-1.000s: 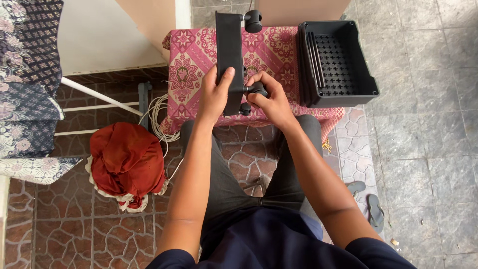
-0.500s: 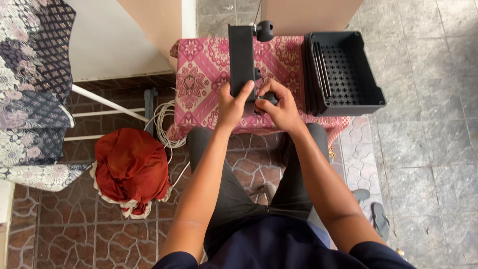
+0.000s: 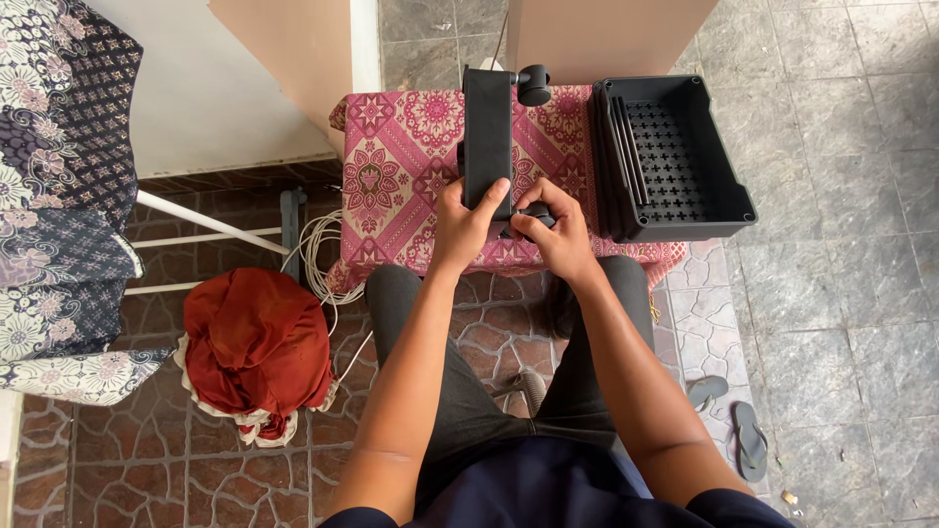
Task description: The person assembles a black plastic crate by inserting rods into corner holes and attaching wheels. They handle the crate base, rods, and wheels, then place the assembled unit on a patterned cloth.
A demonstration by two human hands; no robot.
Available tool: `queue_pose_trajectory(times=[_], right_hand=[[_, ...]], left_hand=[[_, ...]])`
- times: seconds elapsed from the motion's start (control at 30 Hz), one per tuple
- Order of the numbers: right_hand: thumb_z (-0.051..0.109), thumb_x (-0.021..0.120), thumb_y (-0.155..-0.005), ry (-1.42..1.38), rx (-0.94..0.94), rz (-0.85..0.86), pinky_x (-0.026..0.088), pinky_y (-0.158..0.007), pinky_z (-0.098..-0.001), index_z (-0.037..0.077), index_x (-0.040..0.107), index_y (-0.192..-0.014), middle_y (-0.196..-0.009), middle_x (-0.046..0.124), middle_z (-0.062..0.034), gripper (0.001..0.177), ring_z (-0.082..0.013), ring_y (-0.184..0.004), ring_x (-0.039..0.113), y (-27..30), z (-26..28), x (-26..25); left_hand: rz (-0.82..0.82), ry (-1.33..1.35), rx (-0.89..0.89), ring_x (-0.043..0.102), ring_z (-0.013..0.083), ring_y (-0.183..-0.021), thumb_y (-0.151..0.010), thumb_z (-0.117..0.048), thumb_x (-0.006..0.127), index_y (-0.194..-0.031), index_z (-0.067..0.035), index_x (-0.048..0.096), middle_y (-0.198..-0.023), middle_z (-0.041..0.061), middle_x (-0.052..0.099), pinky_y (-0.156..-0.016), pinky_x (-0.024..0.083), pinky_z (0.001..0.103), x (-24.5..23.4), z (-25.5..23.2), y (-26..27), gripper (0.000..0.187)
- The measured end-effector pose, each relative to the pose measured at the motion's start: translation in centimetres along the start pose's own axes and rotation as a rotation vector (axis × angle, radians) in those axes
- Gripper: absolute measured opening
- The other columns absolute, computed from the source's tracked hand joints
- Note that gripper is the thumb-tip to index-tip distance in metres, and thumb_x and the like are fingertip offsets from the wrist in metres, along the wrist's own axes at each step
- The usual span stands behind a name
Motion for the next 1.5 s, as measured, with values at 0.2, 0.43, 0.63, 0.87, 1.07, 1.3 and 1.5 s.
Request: queue_pose_trajectory(times=[0.2, 0.43, 0.63, 0.87, 1.07, 1.3, 1.5], right_hand=[[0.002, 0.069, -0.090, 0.037, -0.011, 0.073, 0.053, -0.074, -0.0252, 0.003, 0.061, -0.092, -0.083, 0.068, -0.0032, 0.008, -0.0097, -0.079, 0.067, -0.3, 1.4, -0.1], [0.006, 0.070, -0.090, 0.131, 0.016, 0.055, 0.048, -0.071, -0.0252, 0.003, 0.062, -0.092, -0.084, 0.068, -0.0031, 0.008, -0.0082, -0.078, 0.060, 0.3, 1.2, -0.2], [0.007, 0.070, -0.087, 0.167, -0.033, 0.034, 0.047, -0.069, -0.0240, 0.004, 0.064, -0.089, -0.081, 0.068, -0.0014, 0.007, -0.0067, -0.075, 0.060, 0.0, 1.5, -0.1], [0.010, 0.070, -0.089, 0.230, 0.058, 0.093, 0.042, -0.065, -0.0245, 0.002, 0.068, -0.091, -0.079, 0.067, -0.0007, 0.008, -0.0055, -0.072, 0.053, 0.4, 1.5, -0.3], [0.014, 0.066, -0.090, 0.298, 0.115, 0.182, 0.045, -0.065, -0.0267, 0.001, 0.072, -0.087, -0.078, 0.071, -0.0016, 0.014, -0.0074, -0.071, 0.057, -0.4, 2.0, 0.0], [0.014, 0.062, -0.092, 0.168, 0.089, 0.244, 0.048, -0.074, -0.0274, 0.000, 0.065, -0.088, -0.081, 0.069, -0.0033, 0.015, -0.0088, -0.079, 0.059, -0.8, 1.6, 0.4], [0.014, 0.066, -0.091, 0.267, 0.091, 0.243, 0.050, -0.073, -0.0280, -0.001, 0.067, -0.094, -0.082, 0.069, -0.0037, 0.015, -0.0093, -0.077, 0.060, -0.7, 1.9, 0.4]], left_hand=[[-0.062, 0.068, 0.042, 0.059, 0.0048, -0.061, -0.097, -0.033, 0.071, -0.084, -0.003, 0.069, -0.069, -0.002, 0.066, -0.055, 0.046, 0.025, 0.0, -0.2, 0.7, 0.033], [-0.021, 0.005, 0.025, 0.060, 0.0057, -0.058, -0.097, -0.034, 0.070, -0.083, -0.004, 0.071, -0.067, -0.002, 0.066, -0.051, 0.045, 0.025, 0.1, 0.2, 0.7, 0.033], [-0.038, -0.020, 0.068, 0.060, 0.0062, -0.063, -0.098, -0.035, 0.070, -0.087, -0.004, 0.071, -0.070, -0.001, 0.066, -0.055, 0.046, 0.026, -0.1, -0.3, 0.8, 0.033], [-0.019, -0.016, 0.027, 0.061, 0.0071, -0.063, -0.097, -0.035, 0.070, -0.085, -0.003, 0.071, -0.071, -0.001, 0.067, -0.056, 0.047, 0.027, 0.0, 0.6, 1.0, 0.034], [-0.018, 0.000, 0.077, 0.062, 0.0069, -0.066, -0.098, -0.036, 0.070, -0.087, -0.003, 0.071, -0.073, -0.001, 0.067, -0.058, 0.048, 0.027, -0.1, 0.4, 0.7, 0.035], [-0.067, 0.007, 0.111, 0.054, 0.0058, -0.064, -0.101, -0.037, 0.068, -0.085, -0.005, 0.067, -0.071, -0.003, 0.061, -0.056, 0.042, 0.027, -0.5, 1.7, 0.6, 0.036], [-0.055, -0.008, 0.069, 0.052, 0.0061, -0.057, -0.101, -0.037, 0.066, -0.080, -0.006, 0.066, -0.066, -0.004, 0.060, -0.052, 0.040, 0.026, -0.5, 2.0, 0.4, 0.037]])
Point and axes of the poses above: each hand's wrist, its own y-axis away from the middle knuckle, its own x-axis out of the palm, z = x × y, the point moved 7 cm from there along -y, towards the middle knuckle
